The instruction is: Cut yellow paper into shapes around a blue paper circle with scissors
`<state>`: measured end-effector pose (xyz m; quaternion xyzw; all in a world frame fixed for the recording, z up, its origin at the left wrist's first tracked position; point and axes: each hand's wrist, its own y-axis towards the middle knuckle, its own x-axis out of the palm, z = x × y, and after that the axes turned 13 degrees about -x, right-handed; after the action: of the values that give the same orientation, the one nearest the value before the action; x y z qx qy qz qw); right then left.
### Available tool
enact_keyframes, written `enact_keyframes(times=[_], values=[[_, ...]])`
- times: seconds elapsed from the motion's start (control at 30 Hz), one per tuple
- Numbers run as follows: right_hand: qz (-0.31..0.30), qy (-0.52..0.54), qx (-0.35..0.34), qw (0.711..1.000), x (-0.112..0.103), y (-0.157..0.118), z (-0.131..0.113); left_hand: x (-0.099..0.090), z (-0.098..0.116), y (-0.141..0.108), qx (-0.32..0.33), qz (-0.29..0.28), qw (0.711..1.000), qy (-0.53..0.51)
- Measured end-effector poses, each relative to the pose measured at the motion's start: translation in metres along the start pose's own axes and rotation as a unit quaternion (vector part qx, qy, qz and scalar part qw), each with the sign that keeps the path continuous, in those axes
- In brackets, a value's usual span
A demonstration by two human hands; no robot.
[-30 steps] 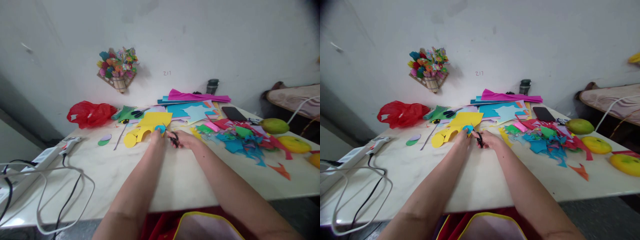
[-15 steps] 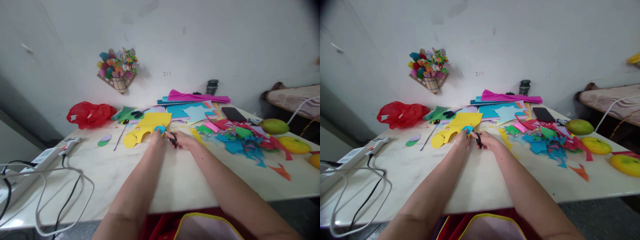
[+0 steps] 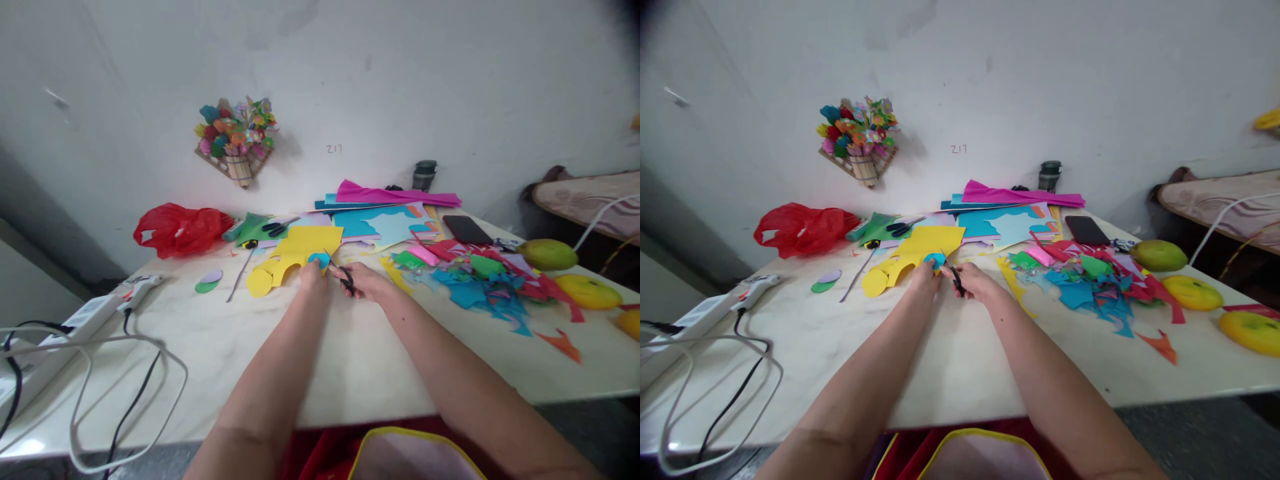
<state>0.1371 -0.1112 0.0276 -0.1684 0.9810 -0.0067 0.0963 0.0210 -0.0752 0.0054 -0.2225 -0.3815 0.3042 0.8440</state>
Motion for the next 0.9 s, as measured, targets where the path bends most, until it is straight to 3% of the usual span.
enact_keyframes(times=[0.37, 0.9], values=[[0.018, -0.051, -0.002, 0.999, 0.004, 0.0, -0.003, -0.002, -0.002, 0.01, 0.003, -0.013, 1.0, -0.006], [0.015, -0.02, -0.012, 1.0, -0.01, 0.003, 0.001, 0.001, 0.006, -0.005, -0.02, -0.01, 1.0, 0.002]])
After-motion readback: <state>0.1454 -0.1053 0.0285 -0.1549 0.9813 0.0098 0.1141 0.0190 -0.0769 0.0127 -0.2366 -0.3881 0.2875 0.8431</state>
